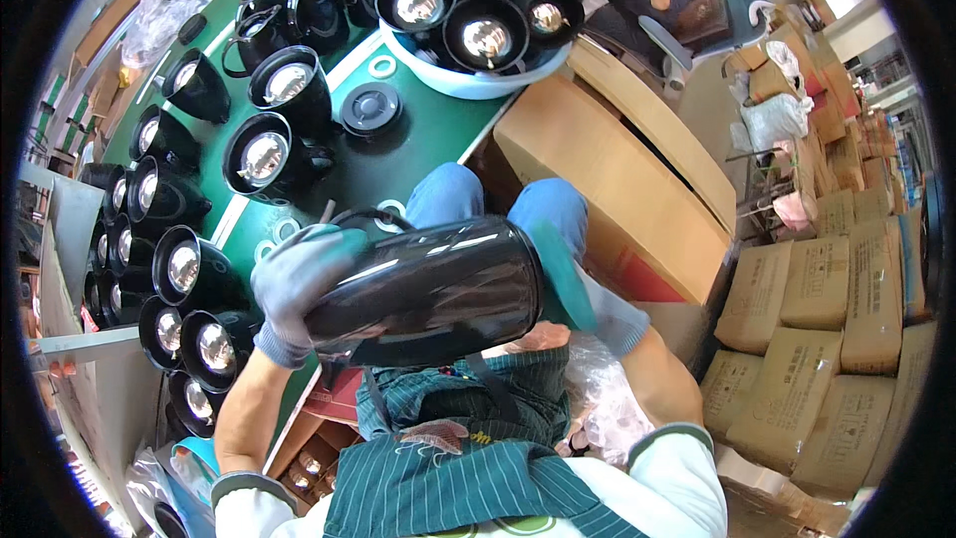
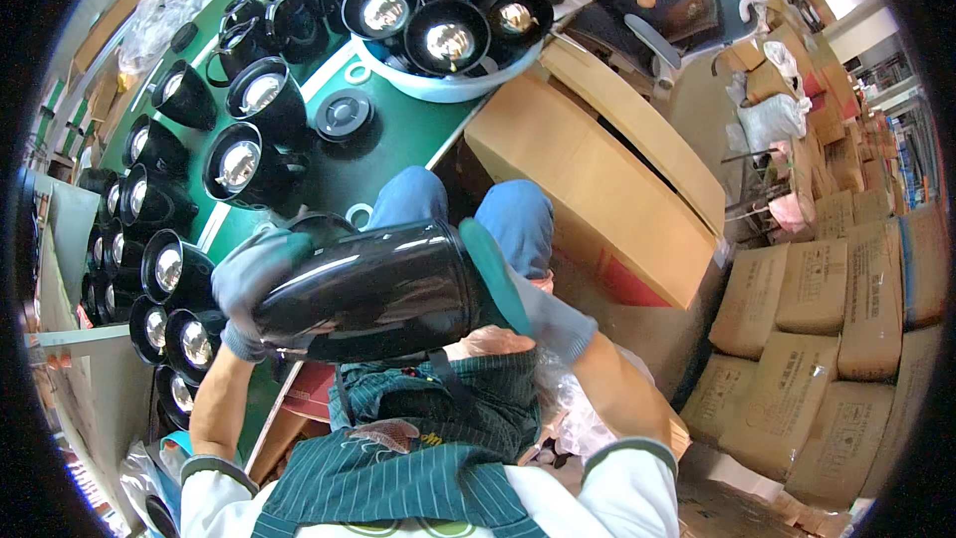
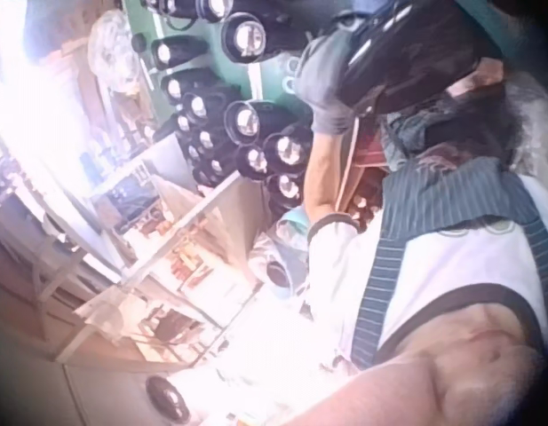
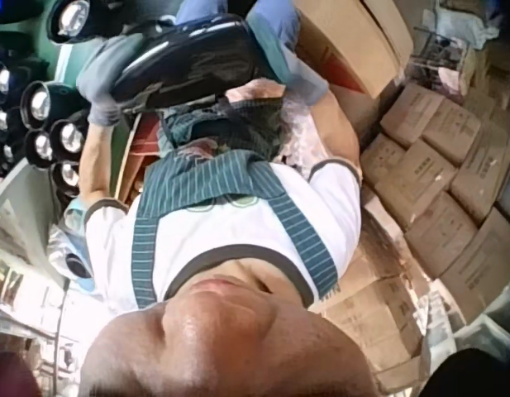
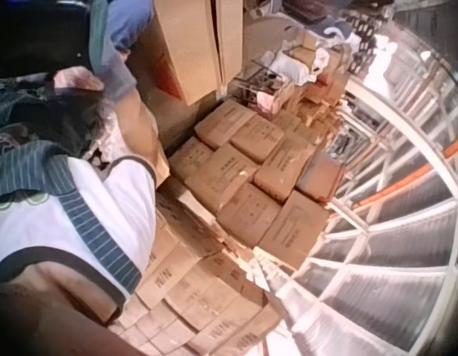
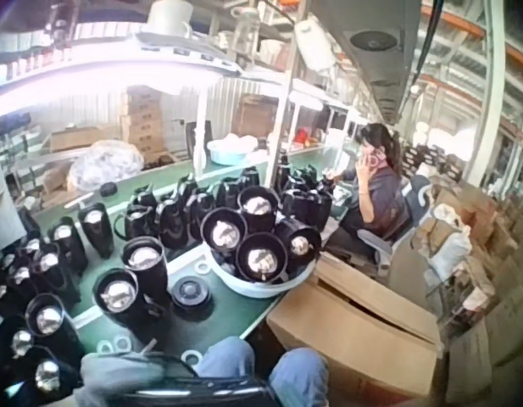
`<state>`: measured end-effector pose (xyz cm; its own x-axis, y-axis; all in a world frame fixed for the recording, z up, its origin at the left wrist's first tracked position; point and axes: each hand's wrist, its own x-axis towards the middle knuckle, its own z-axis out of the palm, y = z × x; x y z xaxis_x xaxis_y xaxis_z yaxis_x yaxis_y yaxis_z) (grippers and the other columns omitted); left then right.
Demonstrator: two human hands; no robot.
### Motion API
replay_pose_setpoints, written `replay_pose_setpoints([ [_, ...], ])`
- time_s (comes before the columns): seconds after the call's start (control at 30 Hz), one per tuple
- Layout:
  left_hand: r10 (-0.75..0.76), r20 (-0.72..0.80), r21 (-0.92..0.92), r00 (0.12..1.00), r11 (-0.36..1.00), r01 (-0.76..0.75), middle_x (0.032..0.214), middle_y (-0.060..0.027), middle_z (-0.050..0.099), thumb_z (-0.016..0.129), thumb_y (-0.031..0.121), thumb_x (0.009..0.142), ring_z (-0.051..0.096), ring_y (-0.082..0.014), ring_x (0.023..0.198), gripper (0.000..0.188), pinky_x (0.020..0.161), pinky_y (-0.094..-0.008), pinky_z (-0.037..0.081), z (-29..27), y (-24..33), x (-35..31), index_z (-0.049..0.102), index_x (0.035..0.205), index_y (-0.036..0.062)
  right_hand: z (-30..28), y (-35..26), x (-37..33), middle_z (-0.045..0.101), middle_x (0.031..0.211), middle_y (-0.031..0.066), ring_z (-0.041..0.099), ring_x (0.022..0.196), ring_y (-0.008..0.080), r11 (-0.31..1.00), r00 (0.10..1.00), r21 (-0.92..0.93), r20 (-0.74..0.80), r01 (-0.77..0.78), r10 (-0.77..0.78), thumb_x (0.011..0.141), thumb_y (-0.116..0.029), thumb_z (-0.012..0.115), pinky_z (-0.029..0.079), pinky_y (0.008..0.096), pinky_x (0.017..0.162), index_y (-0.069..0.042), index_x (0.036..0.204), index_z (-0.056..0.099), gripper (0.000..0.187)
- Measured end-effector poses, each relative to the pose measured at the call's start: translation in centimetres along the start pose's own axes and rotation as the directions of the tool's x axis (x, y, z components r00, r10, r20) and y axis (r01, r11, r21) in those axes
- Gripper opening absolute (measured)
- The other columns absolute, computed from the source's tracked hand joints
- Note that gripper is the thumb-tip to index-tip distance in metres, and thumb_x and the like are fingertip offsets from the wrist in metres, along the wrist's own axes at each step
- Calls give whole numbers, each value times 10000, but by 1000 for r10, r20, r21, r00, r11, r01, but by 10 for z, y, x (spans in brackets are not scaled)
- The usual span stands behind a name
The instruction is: The person assembles black kettles by inserting a metal rod into the base and securing it with a black cap. They handle each kettle one at a time, then place the finished units into a cardboard box.
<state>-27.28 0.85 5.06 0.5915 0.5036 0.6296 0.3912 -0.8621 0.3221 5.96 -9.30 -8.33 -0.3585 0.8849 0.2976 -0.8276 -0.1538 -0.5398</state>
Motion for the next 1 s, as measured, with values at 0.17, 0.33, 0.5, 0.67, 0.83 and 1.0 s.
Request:
replay_pose_setpoints([
  [0.17, -435, 675, -727, 596, -256, 638, 1474, -104, 558, 669, 146, 998, 551, -205, 1296, 534, 1089, -362, 502, 57, -64, -142, 493, 1481, 0, 90, -46, 63, 51, 1709, 307, 151, 1584, 449, 7, 904, -913, 404, 409, -138, 862, -751, 650, 118, 526, 1270, -2, 1654, 167, 1193],
  [0.33, -476, 49, -285, 878, 836, 469, 1065, -132, 772, 799, 170, 807, 751, -280, 964, 369, 907, -374, 590, 9, -5, -29, 738, 1127, -4, 100, -30, 73, 182, 1709, 218, 294, 1551, 335, 643, 959, -764, -215, -48, -183, 999, -615, 571, 254, 424, 1256, -84, 1670, 164, 948],
  [0.5, -312, -210, -165, 927, 946, 281, 994, -173, 780, 769, 95, 786, 777, -304, 917, 264, 863, -352, 595, 6, -2, -40, 754, 1018, -30, 109, -32, 74, 151, 1730, 143, 283, 1556, 246, 739, 947, -638, -320, -218, 2, 1037, -524, 567, 247, 347, 1267, -79, 1677, 37, 942],
  [0.67, -695, 171, -511, 698, 543, 666, 1000, -78, 775, 769, 123, 815, 723, -145, 917, 347, 892, -293, 565, 16, -11, -51, 750, 1129, -25, 76, -12, 48, 38, 1746, 141, 219, 1578, 327, 560, 993, -828, -75, -9, -95, 881, -630, 719, 318, 469, 1247, -149, 1683, 14, 1171],
  [0.83, -673, 141, -495, 726, 587, 641, 986, -76, 777, 759, 123, 811, 722, -147, 890, 327, 872, -302, 571, 15, -9, -56, 760, 1099, -32, 85, 3, 56, 161, 1731, 109, 326, 1542, 300, 932, 856, -311, -517, -185, -2, 1016, -668, 466, 380, 487, 1225, -152, 1673, 170, 887],
  [1.0, -152, -145, -107, 978, 985, 137, 1020, -161, 776, 821, 153, 751, 770, -336, 948, 371, 904, -412, 596, -16, -5, -18, 761, 1087, 6, 91, -3, 38, 282, 1695, 106, 395, 1507, 281, 885, 748, -253, -647, -391, 145, 1055, -648, 367, 394, 477, 1216, -139, 1659, 230, 802],
])
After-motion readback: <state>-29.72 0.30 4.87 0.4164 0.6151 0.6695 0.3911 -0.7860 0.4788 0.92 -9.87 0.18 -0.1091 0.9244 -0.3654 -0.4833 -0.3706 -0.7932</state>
